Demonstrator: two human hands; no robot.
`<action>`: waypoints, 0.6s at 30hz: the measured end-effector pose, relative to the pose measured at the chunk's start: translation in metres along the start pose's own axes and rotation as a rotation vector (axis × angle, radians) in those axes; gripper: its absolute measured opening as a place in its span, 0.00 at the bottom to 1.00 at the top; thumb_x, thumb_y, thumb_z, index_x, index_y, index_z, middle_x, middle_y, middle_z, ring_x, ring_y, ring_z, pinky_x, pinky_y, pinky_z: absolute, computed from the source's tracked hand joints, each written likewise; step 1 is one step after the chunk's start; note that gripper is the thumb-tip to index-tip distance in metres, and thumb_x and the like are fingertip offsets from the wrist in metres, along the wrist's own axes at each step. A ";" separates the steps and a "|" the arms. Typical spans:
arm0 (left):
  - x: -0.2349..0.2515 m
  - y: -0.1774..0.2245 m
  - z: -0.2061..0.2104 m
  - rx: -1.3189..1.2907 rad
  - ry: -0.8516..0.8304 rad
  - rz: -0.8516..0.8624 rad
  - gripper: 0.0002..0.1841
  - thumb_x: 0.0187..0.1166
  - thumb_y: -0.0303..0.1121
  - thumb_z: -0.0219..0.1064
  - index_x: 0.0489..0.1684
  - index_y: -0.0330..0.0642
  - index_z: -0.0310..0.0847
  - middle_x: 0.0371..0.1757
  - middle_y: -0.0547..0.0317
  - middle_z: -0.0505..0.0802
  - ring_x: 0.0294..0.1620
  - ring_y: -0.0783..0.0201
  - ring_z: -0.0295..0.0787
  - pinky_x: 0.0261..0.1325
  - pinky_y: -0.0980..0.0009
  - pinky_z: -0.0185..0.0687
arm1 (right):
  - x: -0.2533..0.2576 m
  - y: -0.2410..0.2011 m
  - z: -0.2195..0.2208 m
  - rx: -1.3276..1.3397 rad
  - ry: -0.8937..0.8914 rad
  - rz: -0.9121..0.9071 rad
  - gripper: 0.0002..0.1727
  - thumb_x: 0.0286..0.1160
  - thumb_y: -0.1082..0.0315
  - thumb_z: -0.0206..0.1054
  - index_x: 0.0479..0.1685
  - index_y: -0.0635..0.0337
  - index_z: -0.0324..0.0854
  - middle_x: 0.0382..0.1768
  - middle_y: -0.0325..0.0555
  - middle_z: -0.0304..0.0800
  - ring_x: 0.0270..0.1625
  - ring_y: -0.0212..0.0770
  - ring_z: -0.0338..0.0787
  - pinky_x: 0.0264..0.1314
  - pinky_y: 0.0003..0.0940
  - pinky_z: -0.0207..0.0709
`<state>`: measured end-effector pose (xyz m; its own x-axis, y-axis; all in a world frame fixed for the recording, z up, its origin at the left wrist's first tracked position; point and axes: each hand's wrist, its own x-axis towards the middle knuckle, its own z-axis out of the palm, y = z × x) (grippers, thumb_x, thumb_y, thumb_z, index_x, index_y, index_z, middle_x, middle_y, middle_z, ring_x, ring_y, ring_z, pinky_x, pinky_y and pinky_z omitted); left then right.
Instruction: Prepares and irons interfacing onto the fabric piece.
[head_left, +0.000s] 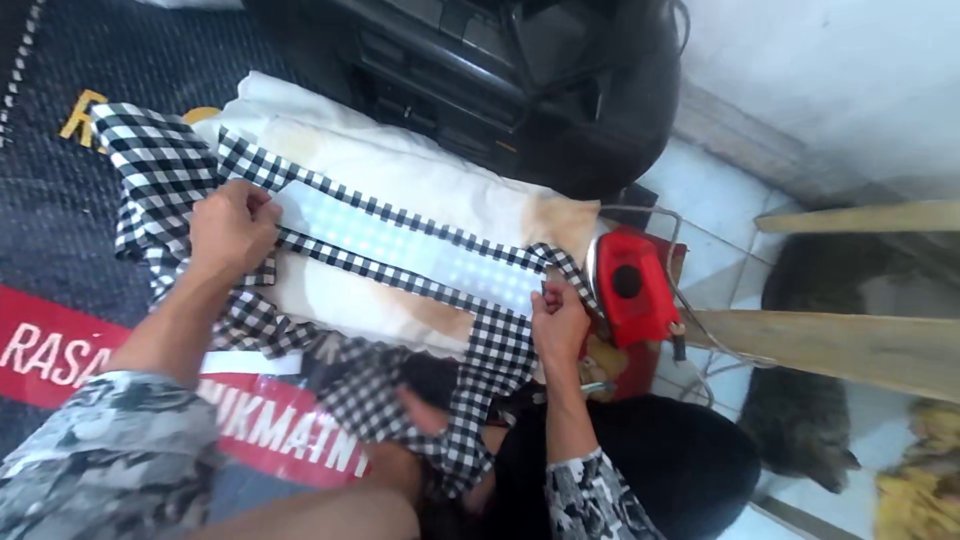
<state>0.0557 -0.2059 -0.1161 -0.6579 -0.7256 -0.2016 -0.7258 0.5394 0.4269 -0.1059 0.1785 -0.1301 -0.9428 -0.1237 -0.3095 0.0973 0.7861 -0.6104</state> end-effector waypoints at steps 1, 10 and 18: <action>0.002 0.002 0.000 -0.016 0.005 -0.020 0.18 0.89 0.34 0.59 0.63 0.23 0.77 0.54 0.21 0.86 0.58 0.22 0.83 0.60 0.23 0.69 | 0.000 -0.001 -0.001 0.002 0.001 -0.001 0.16 0.81 0.65 0.71 0.62 0.62 0.83 0.49 0.54 0.91 0.46 0.49 0.91 0.51 0.50 0.84; 0.016 0.001 -0.001 -0.089 0.065 -0.093 0.20 0.87 0.36 0.59 0.63 0.23 0.76 0.56 0.21 0.86 0.60 0.25 0.82 0.63 0.26 0.67 | 0.003 -0.011 -0.008 0.143 -0.047 -0.057 0.15 0.80 0.64 0.73 0.58 0.63 0.85 0.46 0.52 0.93 0.41 0.45 0.92 0.46 0.44 0.85; 0.021 -0.003 0.004 -0.068 0.044 -0.137 0.21 0.87 0.38 0.61 0.64 0.26 0.78 0.57 0.20 0.86 0.60 0.22 0.81 0.62 0.24 0.66 | 0.031 0.011 -0.003 0.184 -0.060 0.030 0.18 0.79 0.58 0.74 0.58 0.61 0.86 0.36 0.49 0.92 0.27 0.40 0.89 0.33 0.40 0.86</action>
<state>0.0428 -0.2208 -0.1253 -0.5431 -0.8093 -0.2238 -0.7919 0.4051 0.4569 -0.1352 0.1853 -0.1440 -0.9184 -0.1424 -0.3691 0.1865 0.6669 -0.7215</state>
